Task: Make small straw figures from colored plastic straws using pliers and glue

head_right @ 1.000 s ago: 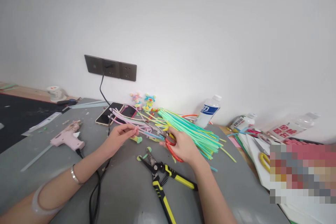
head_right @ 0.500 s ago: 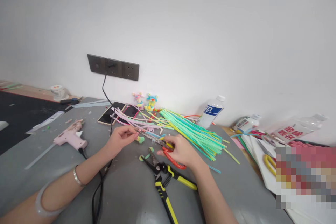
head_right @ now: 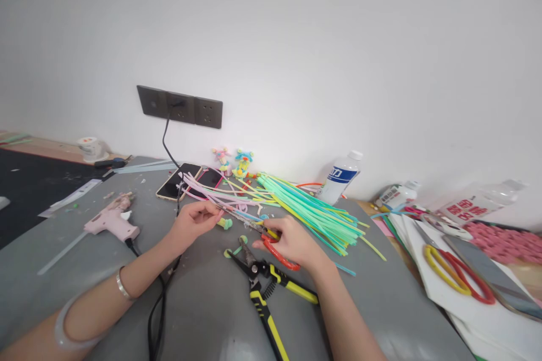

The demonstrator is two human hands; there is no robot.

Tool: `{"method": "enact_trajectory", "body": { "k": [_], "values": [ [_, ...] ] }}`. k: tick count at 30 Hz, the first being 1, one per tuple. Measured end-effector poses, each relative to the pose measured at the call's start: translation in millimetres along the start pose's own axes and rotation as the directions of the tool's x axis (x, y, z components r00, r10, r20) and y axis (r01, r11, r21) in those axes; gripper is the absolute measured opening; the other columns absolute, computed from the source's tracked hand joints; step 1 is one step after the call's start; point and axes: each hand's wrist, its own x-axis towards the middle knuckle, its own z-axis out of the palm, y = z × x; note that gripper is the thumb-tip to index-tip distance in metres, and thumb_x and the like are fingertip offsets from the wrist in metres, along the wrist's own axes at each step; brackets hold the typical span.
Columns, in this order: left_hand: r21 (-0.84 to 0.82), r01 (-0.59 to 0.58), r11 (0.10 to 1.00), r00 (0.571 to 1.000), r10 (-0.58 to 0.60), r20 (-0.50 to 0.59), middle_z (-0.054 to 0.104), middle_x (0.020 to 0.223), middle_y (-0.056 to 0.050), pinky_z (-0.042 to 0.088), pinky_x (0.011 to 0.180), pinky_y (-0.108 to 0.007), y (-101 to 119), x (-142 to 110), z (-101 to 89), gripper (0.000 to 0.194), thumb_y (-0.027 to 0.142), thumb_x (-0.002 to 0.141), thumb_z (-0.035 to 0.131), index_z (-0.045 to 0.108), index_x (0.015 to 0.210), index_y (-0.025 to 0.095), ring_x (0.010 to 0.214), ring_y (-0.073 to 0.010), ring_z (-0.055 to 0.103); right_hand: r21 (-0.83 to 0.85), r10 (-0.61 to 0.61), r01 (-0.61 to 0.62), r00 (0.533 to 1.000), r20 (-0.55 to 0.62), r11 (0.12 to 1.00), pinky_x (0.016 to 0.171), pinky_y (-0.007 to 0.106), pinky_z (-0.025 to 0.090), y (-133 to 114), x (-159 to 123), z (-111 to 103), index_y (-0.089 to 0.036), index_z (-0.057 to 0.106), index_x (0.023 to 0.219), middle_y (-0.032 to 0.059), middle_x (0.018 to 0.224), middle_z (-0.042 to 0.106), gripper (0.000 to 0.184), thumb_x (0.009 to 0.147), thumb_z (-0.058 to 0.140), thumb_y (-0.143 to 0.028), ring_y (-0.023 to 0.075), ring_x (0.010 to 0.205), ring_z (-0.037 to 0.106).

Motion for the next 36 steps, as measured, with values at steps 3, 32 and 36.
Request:
{"method": "enact_trajectory", "body": {
  "k": [3,32,36],
  "values": [
    [-0.012,-0.005,1.0,1.0,0.005,-0.001,0.067,0.07,-0.003,0.053,0.073,-0.029,0.9,0.9,0.4,0.03,0.043,0.069,0.075,0.062,0.066,0.017,0.074,-0.0172,0.065,-0.003,0.002,-0.002,1.0,-0.001,1.0,0.051,0.025,0.019,0.5,-0.4,0.2,-0.02,0.038,0.058,-0.0065,0.06,0.027,0.048,0.079,0.065,-0.053,0.0112,0.059,0.022],
    [-0.016,-0.032,0.999,0.999,0.032,0.008,0.065,0.066,-0.002,0.05,0.064,-0.025,3.5,-1.6,0.0,0.027,0.04,0.072,0.075,0.065,0.067,0.015,0.063,-0.0129,0.059,-0.129,-0.068,0.056,0.994,-0.09,0.99,0.052,0.023,0.021,5.5,-0.8,-0.7,-0.02,0.036,0.061,-0.0072,0.058,0.03,0.049,0.077,0.064,-0.056,0.0117,0.06,0.02],
    [0.006,-0.039,0.999,0.999,0.038,0.009,0.065,0.067,-0.003,0.05,0.064,-0.025,1.2,-1.6,-1.1,0.027,0.04,0.073,0.074,0.065,0.067,0.015,0.064,-0.0135,0.059,-0.136,-0.101,0.086,0.989,-0.107,0.987,0.051,0.023,0.02,5.5,-0.7,-1.6,-0.02,0.034,0.059,-0.0072,0.057,0.028,0.048,0.078,0.065,-0.053,0.0121,0.06,0.018]
  ]
}}
